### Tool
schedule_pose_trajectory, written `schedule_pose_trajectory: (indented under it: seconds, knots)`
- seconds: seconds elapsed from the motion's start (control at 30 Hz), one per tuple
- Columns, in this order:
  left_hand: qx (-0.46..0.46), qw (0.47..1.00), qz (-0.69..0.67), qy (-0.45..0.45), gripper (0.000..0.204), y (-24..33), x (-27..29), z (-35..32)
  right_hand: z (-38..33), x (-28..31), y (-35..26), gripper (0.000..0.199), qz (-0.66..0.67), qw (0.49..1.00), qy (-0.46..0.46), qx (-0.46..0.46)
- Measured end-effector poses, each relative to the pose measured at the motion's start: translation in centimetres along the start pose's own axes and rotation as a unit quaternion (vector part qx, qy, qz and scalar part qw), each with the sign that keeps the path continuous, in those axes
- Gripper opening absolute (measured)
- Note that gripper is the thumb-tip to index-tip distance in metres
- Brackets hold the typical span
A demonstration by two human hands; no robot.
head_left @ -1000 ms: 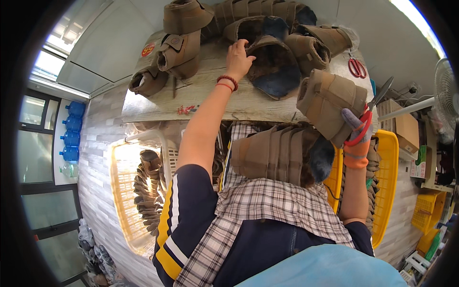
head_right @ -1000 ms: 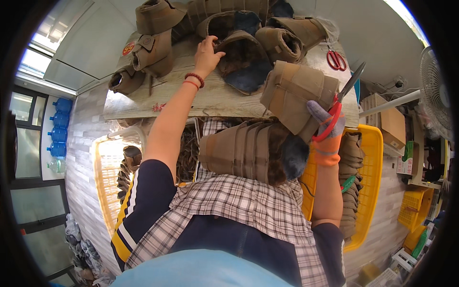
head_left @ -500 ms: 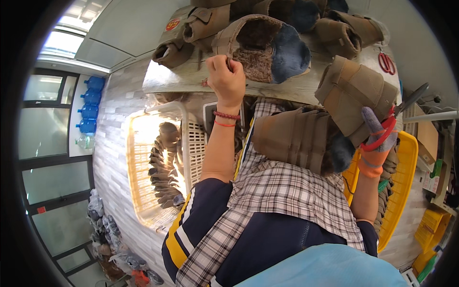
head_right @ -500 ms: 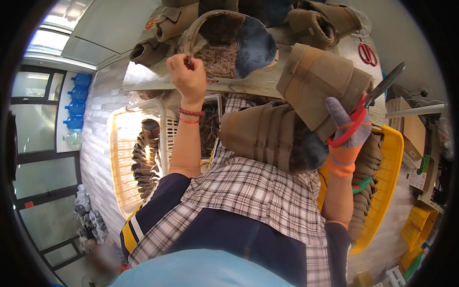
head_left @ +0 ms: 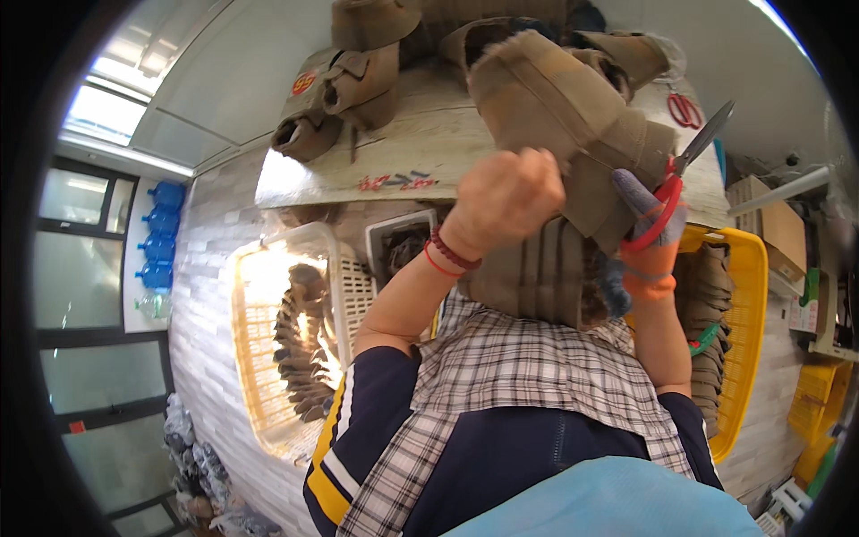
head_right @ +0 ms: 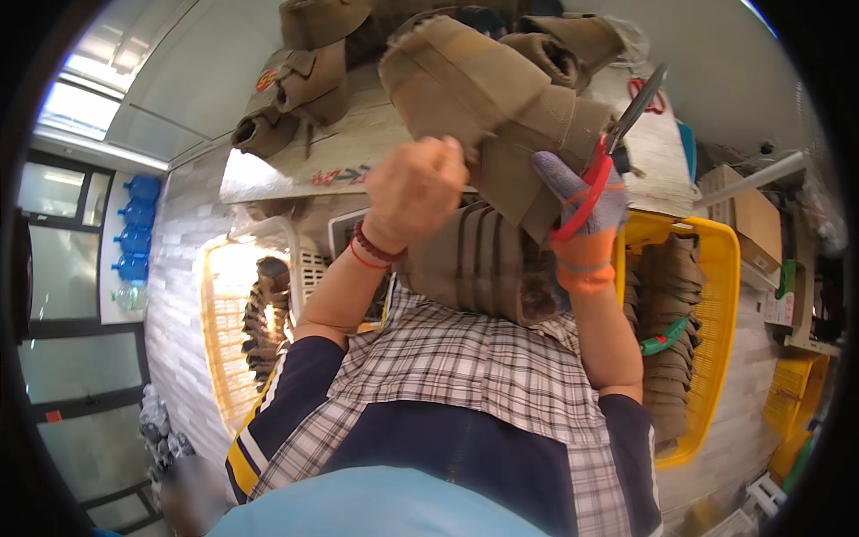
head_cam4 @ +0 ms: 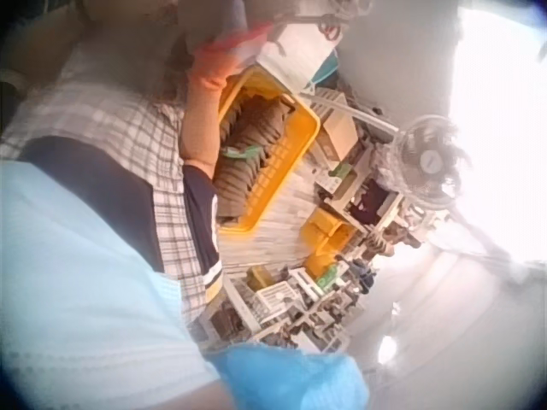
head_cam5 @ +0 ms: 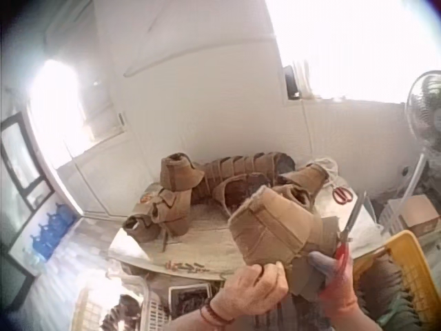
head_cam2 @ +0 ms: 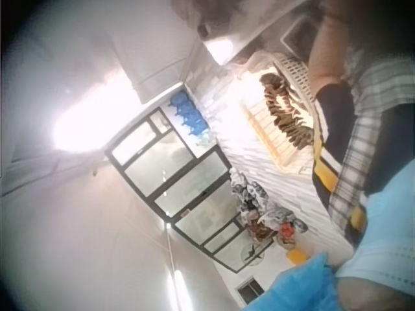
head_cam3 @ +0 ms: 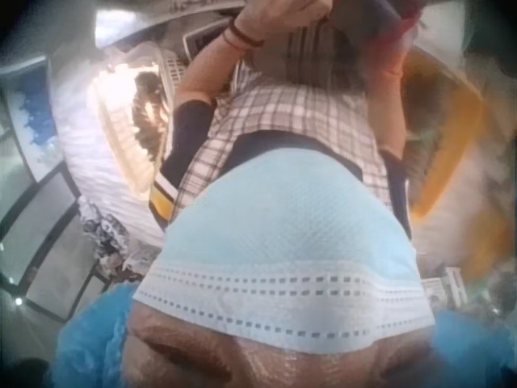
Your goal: The person uses a green rotary tool to grind the inner lining of a brown shoe upper, then switches to red-handled scissors to trim excess fabric inside the upper. The person handles multiple shoe uppers, placing trimmed pieces into a yellow bin.
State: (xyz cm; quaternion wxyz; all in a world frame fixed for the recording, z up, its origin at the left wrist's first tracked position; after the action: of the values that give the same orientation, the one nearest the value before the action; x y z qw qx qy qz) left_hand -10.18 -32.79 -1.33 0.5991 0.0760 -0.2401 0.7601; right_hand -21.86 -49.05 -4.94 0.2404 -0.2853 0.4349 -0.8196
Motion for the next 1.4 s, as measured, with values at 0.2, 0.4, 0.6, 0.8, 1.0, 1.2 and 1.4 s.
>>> schedule_pose_trajectory:
  seconds: [0.2, 0.4, 0.6, 0.8, 1.0, 1.2, 1.4]
  knots:
    - [-0.144, 0.963, -0.208, -0.096, 0.014, 5.6, -3.8, 2.4, 0.2, 2.1, 8.0, 0.037, 0.478, 0.850, 0.074, -0.207]
    - [-0.108, 0.935, -0.303, 0.152, 0.020, 5.0, 0.6, 5.8, -0.3, 6.8, 13.9, 0.045, 0.535, 0.835, 0.102, -0.076]
    - [0.145, 0.918, -0.368, -0.022, 0.025, 4.8, 0.3, 7.2, -0.8, 8.7, 10.2, 0.055, 0.453, 0.889, 0.054, -0.025]
    - [0.329, 0.790, -0.513, -0.068, 0.037, 5.1, -0.7, 1.6, -2.0, 9.1, 9.2, 0.061, 0.400, 0.911, 0.093, -0.042]
    - [0.537, 0.469, -0.699, -0.049, 0.049, 4.5, -1.5, -1.0, -1.4, 8.3, 4.5, 0.059, 0.209, 0.973, -0.068, -0.077]
    - [0.550, 0.429, -0.714, -0.058, 0.050, 1.4, -1.7, -1.2, -0.2, 5.8, 5.7, 0.061, 0.156, 0.978, -0.137, -0.034]
    - [0.499, 0.408, -0.758, -0.102, 0.046, 0.9, -3.4, 0.5, -1.2, 9.0, 4.4, 0.054, 0.146, 0.982, -0.092, -0.081]
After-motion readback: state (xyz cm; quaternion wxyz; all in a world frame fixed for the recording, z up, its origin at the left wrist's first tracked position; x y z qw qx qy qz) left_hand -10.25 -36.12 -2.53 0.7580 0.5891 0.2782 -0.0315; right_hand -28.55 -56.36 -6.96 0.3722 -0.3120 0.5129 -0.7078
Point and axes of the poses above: each hand's wrist, its own z-axis towards the middle knuckle, its own x-axis out of the back of the hand, y = z × x, the point moved 2 cm from there along z, towards the middle knuckle, and after that the axes turned 8 degrees about -z, right-handed, at the moved point
